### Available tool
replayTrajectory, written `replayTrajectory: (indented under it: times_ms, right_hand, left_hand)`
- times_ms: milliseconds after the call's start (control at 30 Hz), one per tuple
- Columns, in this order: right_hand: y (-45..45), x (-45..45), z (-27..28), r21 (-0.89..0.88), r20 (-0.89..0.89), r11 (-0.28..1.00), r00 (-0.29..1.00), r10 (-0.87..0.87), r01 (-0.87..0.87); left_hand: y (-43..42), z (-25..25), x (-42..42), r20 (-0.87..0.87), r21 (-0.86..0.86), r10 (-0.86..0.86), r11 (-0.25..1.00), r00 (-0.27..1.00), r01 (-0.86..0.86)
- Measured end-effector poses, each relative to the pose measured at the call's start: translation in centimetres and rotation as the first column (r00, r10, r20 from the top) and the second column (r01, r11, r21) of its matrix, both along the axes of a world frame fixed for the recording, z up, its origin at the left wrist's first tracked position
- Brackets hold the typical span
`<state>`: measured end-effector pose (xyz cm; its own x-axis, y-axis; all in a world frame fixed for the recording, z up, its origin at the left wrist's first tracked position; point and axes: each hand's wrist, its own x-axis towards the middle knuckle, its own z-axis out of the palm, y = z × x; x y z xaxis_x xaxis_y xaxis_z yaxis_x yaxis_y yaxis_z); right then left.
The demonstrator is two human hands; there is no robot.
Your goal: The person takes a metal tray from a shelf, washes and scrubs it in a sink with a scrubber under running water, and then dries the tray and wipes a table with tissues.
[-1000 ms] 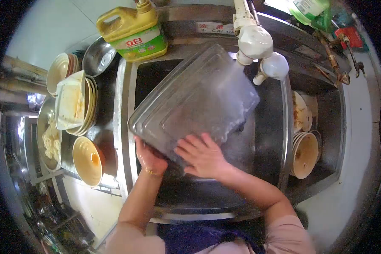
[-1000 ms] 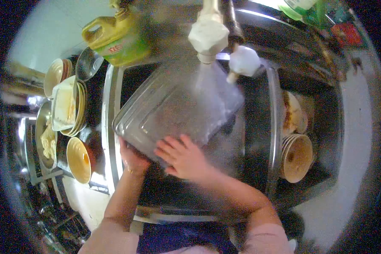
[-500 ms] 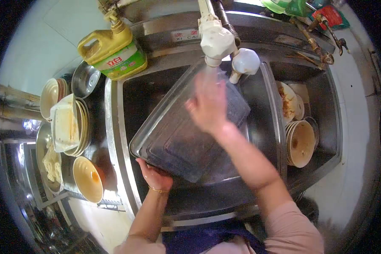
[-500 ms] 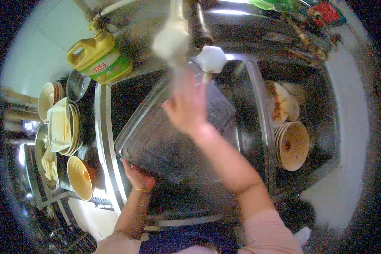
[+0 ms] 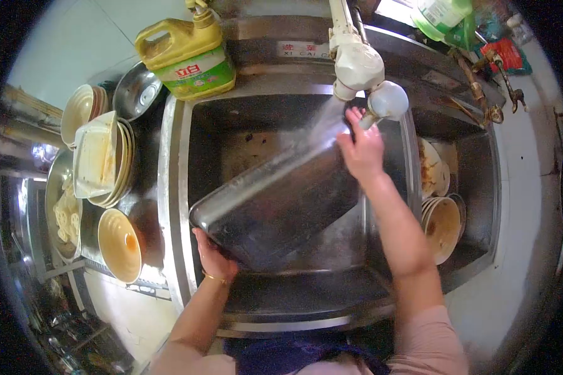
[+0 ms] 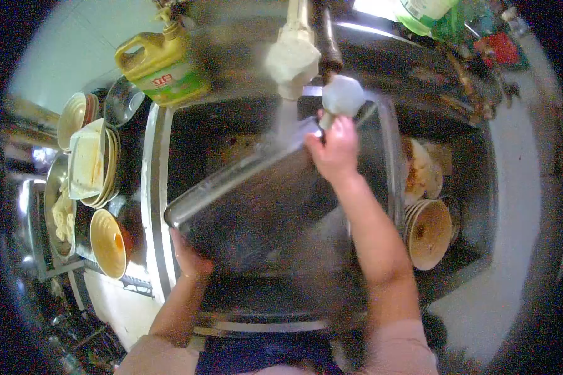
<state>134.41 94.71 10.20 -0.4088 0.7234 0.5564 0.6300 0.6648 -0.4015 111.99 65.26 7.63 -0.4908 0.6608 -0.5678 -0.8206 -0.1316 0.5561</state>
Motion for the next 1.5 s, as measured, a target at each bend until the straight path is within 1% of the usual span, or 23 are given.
replayTrajectory:
  times_ms: [67,100,200,233,300,400,467,500,600,633,733,800,900,967,1000,1067,1100,1167,1267,1300,1367,1433,1500]
  right_hand:
    - [0.5,1.0,1.4,0.087,0.076,0.994,0.995,0.058,-0.064]
    - [0.5,1.3,1.9,0.126,0.119,0.987,0.989,0.082,-0.097]
    - [1.0,1.2,1.8,0.133,0.033,0.991,0.999,0.005,-0.009]
    - [1.1,1.2,2.0,0.149,0.022,0.989,0.999,-0.029,0.026]
    - [1.1,0.9,2.7,0.174,-0.002,0.981,0.996,-0.086,0.085]
    - [0.2,-0.5,4.3,0.275,-0.083,0.961,0.996,0.029,-0.005]
    - [-0.1,-0.8,4.7,0.301,-0.073,0.954,0.997,0.039,-0.015]
    - [-0.3,-0.9,4.8,0.311,-0.067,0.95,0.997,0.043,-0.021]
    - [-0.9,-1.3,4.7,0.351,0.064,0.936,0.998,0.019,-0.04]
    - [-1.3,-1.5,4.6,0.33,0.076,0.943,0.997,0.02,-0.044]
    - [-1.9,-2.2,3.8,0.29,0.129,0.956,0.992,0.001,-0.038]
    - [-1.9,-2.5,2.5,0.298,0.187,0.955,0.981,-0.054,-0.005]
    - [-2.6,-3.7,0.9,0.186,0.299,0.98,0.946,-0.125,0.071]
    - [-3.3,-5.2,1.2,0.208,0.329,0.978,0.939,-0.103,0.035]
    - [-3.7,-6.3,1.4,0.218,0.345,0.976,0.934,-0.092,0.016]
    - [-5.1,-8.4,-0.3,0.154,0.347,0.983,0.937,0.043,-0.102]
    - [-6.0,-9.6,-1.3,0.136,0.336,0.974,0.934,0.125,-0.18]
    - [-8.5,-11.5,-2.8,0.061,0.499,0.944,0.829,0.253,-0.325]
    - [-11.2,-11.1,-6.5,0.119,0.705,0.786,0.609,0.364,-0.607]
    - [-11.3,-10.2,-6.2,0.06,0.703,0.765,0.571,0.424,-0.642]
    - [-10.4,-6.4,-4.4,-0.064,0.691,0.704,0.477,0.543,-0.707]
    - [-8.7,-3.8,-1.6,-0.177,0.604,0.839,0.616,0.505,-0.515]
    - [-4.8,-2.0,2.4,-0.037,0.695,0.966,0.688,0.208,-0.255]
  left_hand:
    - [-0.7,-1.2,-0.4,-0.116,-0.008,0.017,1.0,0.993,-0.019]
    - [-0.2,-0.6,-0.1,-0.164,-0.011,0.049,0.999,0.985,-0.051]
    - [2.4,1.0,0.1,-0.359,0.062,0.004,0.998,0.933,0.02]
    - [3.6,0.6,-0.1,-0.359,0.088,0.017,0.996,0.933,0.016]
    - [5.3,-0.1,-0.5,-0.289,0.094,-0.007,0.995,0.957,0.036]
    - [7.9,0.2,0.1,-0.161,0.114,-0.011,0.993,0.987,0.03]
    - [9.7,0.5,0.2,-0.115,0.121,-0.021,0.992,0.993,0.035]
    - [10.6,-1.2,-0.3,-0.082,0.11,-0.035,0.993,0.996,0.044]
    - [12.9,-6.9,-1.2,0.119,0.13,-0.079,0.99,0.99,0.063]
    - [13.9,-3.5,0.1,0.0,0.016,-0.038,0.999,0.999,0.038]
    - [14.6,-6.7,-1.2,0.05,0.135,-0.083,0.988,0.995,0.075]
    - [14.1,-7.2,-1.2,0.036,0.122,-0.112,0.987,0.993,0.107]
    - [14.0,-7.1,-1.4,0.032,0.142,-0.136,0.981,0.99,0.131]
    - [13.8,-7.1,-1.3,0.065,0.192,-0.16,0.971,0.985,0.145]
    - [13.8,-6.6,-1.1,0.071,0.171,-0.158,0.975,0.985,0.144]
    - [13.7,-5.2,-0.7,0.082,0.133,-0.148,0.982,0.986,0.137]
    - [13.8,-5.3,-0.4,0.033,0.112,-0.119,0.987,0.992,0.114]
    - [13.9,-6.1,-0.3,-0.067,0.075,-0.058,0.995,0.996,0.063]
    - [12.9,-8.7,-0.8,0.195,0.212,-0.099,0.976,0.976,0.057]
    - [12.7,-8.3,-0.5,0.232,0.229,-0.094,0.973,0.968,0.04]
    - [12.7,-7.4,0.4,0.294,0.173,-0.109,0.983,0.95,0.059]
    - [12.5,-8.6,0.8,0.387,0.145,-0.118,0.987,0.915,0.066]
    - [12.1,-6.8,1.3,0.449,0.147,-0.118,0.988,0.886,0.057]
